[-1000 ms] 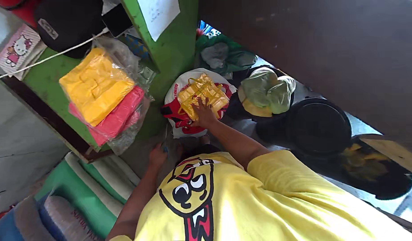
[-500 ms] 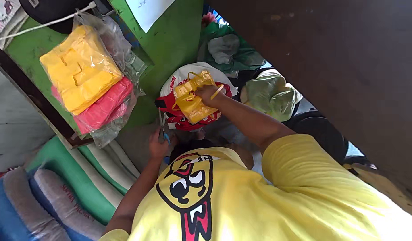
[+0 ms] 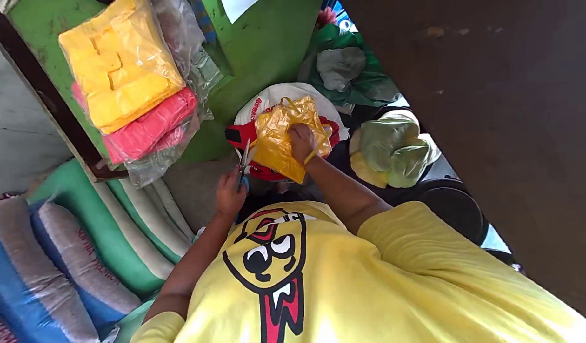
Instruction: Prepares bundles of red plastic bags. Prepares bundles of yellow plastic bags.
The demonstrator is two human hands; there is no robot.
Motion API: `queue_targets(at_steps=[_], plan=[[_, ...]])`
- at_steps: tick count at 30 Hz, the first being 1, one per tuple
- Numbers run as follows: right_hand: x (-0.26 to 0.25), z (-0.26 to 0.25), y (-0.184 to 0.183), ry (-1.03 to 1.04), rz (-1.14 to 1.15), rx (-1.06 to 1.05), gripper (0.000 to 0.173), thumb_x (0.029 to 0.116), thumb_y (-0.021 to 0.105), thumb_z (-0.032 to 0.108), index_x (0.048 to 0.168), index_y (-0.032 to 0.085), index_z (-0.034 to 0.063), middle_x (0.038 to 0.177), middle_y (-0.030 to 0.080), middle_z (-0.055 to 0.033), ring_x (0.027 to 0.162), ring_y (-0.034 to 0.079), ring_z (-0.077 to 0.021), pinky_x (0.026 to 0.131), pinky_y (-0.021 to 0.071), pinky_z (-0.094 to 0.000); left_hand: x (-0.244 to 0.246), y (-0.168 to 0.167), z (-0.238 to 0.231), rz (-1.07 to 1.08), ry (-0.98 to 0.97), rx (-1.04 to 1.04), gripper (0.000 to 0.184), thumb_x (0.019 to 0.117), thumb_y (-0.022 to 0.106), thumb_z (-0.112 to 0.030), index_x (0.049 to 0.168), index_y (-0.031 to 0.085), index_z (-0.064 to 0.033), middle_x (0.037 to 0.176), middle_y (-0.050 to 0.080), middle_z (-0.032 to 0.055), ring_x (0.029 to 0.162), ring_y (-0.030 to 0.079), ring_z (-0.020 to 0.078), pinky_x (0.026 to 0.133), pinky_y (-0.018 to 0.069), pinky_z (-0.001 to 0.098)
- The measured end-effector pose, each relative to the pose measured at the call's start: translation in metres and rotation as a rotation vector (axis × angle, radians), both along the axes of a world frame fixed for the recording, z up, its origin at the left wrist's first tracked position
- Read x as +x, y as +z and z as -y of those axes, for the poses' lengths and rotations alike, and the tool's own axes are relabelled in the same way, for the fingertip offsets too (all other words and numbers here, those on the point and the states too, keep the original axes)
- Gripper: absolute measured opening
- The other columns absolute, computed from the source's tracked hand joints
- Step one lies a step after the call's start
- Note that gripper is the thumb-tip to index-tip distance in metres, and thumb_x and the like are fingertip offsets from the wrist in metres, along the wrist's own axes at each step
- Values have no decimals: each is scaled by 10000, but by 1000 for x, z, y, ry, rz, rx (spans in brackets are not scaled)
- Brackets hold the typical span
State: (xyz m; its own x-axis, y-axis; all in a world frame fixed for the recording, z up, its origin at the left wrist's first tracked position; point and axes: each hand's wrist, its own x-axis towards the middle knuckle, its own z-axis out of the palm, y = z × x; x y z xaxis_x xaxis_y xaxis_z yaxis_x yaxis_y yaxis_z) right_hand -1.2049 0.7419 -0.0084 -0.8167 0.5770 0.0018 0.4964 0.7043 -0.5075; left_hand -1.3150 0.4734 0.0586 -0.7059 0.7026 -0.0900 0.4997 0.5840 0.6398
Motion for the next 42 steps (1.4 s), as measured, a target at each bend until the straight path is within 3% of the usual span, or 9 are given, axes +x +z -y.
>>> queue_targets(at_steps=[2,4,9,12,15,18,20,28,42], plan=[[7,14,-5,82,108,-27,585,1039,515,413,1489,519,39,1594,452,-134,1518,345,-352,1223,239,-616,0,2,-8,-40,-113,18,490,896,726,-61,1375,632,-20,1261,654,254,1133,668,380,950,561,521],[11,25,-1,86,287,-74,1104,876,534,789,1655,188,87,1733,149,-95,1599,49,-368,1188,11,-754,0,2,-13,-60,-231,48,482,898,731,-62,1370,639,-31,1264,660,248,1133,676,384,949,567,524],[0,33,-4,-171,355,-144,1613,509,810,822,1652,-25,47,1730,-133,-126,1582,-154,-375,1190,-35,-736,4,-8,-17,24,-304,-110,482,891,741,-67,1364,654,-47,1222,682,248,1075,701,397,896,584,558],[-4,25,-10,-137,320,-168,1672,414,891,723,1652,0,40,1734,-105,-120,1585,-133,-379,1193,-14,-736,6,-14,-9,79,-320,-330,504,918,711,-117,1411,620,-82,1252,667,227,1107,681,386,921,566,558],[-7,3,21,20,623,-220,1662,511,951,639,1640,-140,96,1716,-220,-80,1589,-139,-352,1198,65,-721,8,-27,4,144,-293,-444,502,928,699,-156,1420,616,-94,1306,658,220,1184,656,375,987,536,554],[-2,6,14,13,610,-176,1695,470,968,622,1641,-149,116,1714,-236,-57,1576,-206,-342,1136,-62,-809,13,-27,9,177,-271,-520,502,943,676,-154,1437,600,-99,1302,660,219,1188,653,381,988,530,558],[-1,14,9,-31,590,-138,1719,445,957,656,1639,-165,136,1704,-268,-34,1562,-252,-333,1131,-102,-802,16,-31,8,160,-242,-494,493,936,663,-132,1424,610,-80,1269,674,228,1165,664,388,974,534,565],[2,15,3,-18,618,-57,1720,435,888,772,1639,-170,146,1714,-238,-10,1591,-160,-295,1198,49,-725,12,-35,-30,162,-150,-459,526,962,643,-150,1480,557,-119,1380,608,225,1211,637,394,1002,525,560],[1,15,-3,-24,623,-44,1738,430,891,772,1633,-176,111,1699,-272,-49,1580,-198,-312,1241,-32,-636,9,-44,-75,50,-293,-377,489,992,606,-162,1474,555,-96,1328,621,241,1239,614,379,1039,507,498]])
